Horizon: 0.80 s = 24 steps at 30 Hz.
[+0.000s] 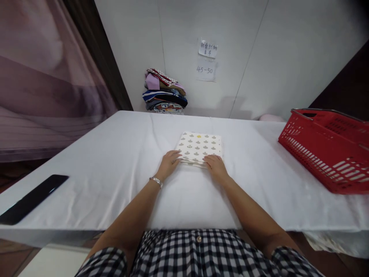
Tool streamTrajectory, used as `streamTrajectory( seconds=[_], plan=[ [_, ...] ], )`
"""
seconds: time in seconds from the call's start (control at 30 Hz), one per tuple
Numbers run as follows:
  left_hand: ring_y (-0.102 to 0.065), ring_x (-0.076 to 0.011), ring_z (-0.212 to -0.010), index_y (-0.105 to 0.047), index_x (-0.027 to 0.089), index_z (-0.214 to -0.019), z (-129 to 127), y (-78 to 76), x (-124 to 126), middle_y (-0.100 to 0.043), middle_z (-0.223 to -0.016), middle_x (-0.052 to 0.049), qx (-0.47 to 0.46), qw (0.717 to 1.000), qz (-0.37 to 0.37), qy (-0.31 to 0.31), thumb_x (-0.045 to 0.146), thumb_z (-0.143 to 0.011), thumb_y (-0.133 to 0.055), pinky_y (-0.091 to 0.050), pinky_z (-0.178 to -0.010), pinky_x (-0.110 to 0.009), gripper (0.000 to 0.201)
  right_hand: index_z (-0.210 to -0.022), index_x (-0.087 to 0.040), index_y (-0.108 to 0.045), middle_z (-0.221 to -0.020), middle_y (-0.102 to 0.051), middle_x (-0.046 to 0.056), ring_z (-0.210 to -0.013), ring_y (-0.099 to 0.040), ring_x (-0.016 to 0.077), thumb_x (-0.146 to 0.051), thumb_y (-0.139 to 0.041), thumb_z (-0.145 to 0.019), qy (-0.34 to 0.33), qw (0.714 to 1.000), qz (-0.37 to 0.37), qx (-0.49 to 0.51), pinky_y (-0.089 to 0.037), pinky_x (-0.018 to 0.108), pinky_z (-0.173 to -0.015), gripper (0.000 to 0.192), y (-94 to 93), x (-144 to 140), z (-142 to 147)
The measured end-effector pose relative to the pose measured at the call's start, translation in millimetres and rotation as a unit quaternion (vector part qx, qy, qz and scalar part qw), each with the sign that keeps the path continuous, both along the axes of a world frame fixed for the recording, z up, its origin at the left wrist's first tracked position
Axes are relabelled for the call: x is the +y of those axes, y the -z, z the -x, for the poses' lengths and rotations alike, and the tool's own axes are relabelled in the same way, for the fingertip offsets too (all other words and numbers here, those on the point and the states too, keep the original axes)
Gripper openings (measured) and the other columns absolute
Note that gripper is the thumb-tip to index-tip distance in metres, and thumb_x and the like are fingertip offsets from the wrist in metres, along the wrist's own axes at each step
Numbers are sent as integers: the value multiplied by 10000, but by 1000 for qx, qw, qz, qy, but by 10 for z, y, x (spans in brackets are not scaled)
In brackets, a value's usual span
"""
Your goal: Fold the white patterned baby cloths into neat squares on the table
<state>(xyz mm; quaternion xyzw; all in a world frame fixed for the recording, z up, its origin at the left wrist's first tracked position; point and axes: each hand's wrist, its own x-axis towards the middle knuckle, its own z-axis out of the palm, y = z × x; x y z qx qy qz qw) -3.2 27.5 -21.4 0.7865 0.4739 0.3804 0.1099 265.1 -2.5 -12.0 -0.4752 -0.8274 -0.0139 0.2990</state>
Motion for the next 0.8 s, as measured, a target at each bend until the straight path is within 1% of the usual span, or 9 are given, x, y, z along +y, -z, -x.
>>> streamTrajectory(
  seconds=[0.07,0.17,0.23,0.33,0.4,0.5,0.6,0.7,0.8],
  plan=[
    [-519,-212,-1115,-659,218,-975,-33,5,10,-620,-1145,-62,-10,1000,1,-11,284,-850,-511,-401,-996,-422,204,-1093,-197,-628,-1135,-647,77,-1082,-550,218,-200,-428,-908,1,1000,-14,5,-395,403,-938,272,21,-37,27],
    [-530,-210,-1089,-669,215,-939,-83,21,13,-627,-1119,-62,-18,999,1,-29,275,-851,-509,-411,-991,-412,192,-1140,-182,-597,-1251,-580,97,-1194,-475,229,-175,-445,-882,-10,999,-37,-6,-364,417,-981,299,55,-94,73],
    [-528,-208,-1094,-669,224,-948,-105,39,9,-625,-1127,-56,-22,999,2,-37,273,-852,-511,-409,-997,-409,192,-1098,-175,-612,-1316,-528,104,-1264,-408,232,-131,-437,-861,-13,998,-52,-17,-341,430,-1005,298,68,-114,102],
    [-516,-208,-1111,-665,223,-975,-124,63,5,-617,-1146,-57,-32,998,7,-46,276,-855,-511,-401,-1011,-408,202,-964,-185,-652,-1374,-474,94,-1322,-333,239,-80,-425,-835,-25,996,-67,-50,-287,468,-1040,282,69,-114,141],
    [-508,-210,-1121,-663,220,-981,-133,71,8,-615,-1152,-59,-40,998,16,-51,277,-854,-511,-395,-1018,-410,206,-955,-191,-657,-1379,-467,103,-1334,-312,258,-78,-432,-835,-2,995,-64,-70,-249,509,-1048,278,65,-106,163],
    [-502,-209,-1132,-658,225,-999,-135,66,14,-614,-1154,-54,-56,997,32,-53,274,-852,-507,-379,-1033,-411,216,-1062,-192,-629,-1374,-464,132,-1341,-296,279,-96,-435,-856,64,993,-55,-80,-228,536,-1045,299,62,-103,183],
    [-499,-206,-1141,-643,222,-1036,-110,52,-6,-605,-1165,-57,-71,995,44,-57,267,-847,-501,-366,-1042,-404,240,-1070,-192,-624,-1380,-458,127,-1351,-279,279,-115,-433,-873,73,992,-50,-89,-208,528,-1061,285,51,-110,196],
    [-523,-203,-1106,-628,218,-1053,-56,45,-55,-582,-1178,-64,-98,991,59,-76,278,-830,-512,-402,-997,-378,258,-1018,-178,-644,-1389,-447,134,-1361,-259,283,-128,-438,-880,69,992,-46,-91,-183,532,-1073,254,23,-114,239],
    [-579,-184,-953,-628,215,-1025,-3,45,-95,-605,-1084,-55,-143,979,93,-107,316,-811,-534,-465,-870,-332,255,-1015,-169,-652,-1423,-402,134,-1380,-212,285,-130,-460,-871,51,993,-50,-92,-152,533,-1088,244,-3,-113,338]
  ],
)
